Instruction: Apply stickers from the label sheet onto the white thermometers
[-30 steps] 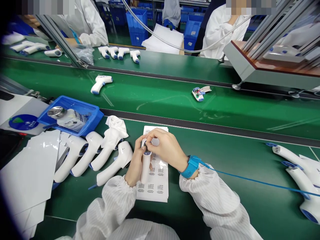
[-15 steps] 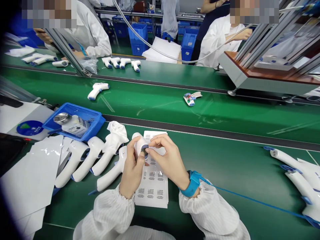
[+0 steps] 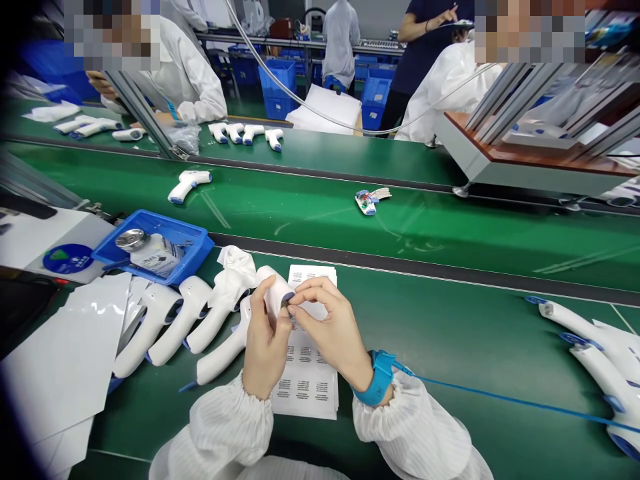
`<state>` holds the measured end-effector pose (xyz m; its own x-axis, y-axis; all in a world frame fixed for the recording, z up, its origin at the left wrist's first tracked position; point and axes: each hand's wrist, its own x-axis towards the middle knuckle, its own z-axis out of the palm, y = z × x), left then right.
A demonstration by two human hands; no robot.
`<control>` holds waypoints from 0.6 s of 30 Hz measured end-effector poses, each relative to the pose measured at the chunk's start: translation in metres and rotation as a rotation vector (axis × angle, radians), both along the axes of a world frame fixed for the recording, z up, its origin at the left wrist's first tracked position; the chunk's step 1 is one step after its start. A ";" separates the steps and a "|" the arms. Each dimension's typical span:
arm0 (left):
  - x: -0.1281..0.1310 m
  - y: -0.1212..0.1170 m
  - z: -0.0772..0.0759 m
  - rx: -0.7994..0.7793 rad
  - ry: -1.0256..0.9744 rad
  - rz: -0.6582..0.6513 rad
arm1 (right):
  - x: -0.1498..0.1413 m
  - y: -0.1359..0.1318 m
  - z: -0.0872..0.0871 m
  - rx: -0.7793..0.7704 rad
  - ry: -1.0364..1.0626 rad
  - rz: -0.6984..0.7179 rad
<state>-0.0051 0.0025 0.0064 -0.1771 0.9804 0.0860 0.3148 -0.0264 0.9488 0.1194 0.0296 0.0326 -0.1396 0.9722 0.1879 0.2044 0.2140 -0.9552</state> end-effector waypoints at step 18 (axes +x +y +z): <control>-0.002 0.000 -0.002 -0.089 -0.311 -0.047 | -0.007 0.002 -0.007 -0.018 -0.021 0.027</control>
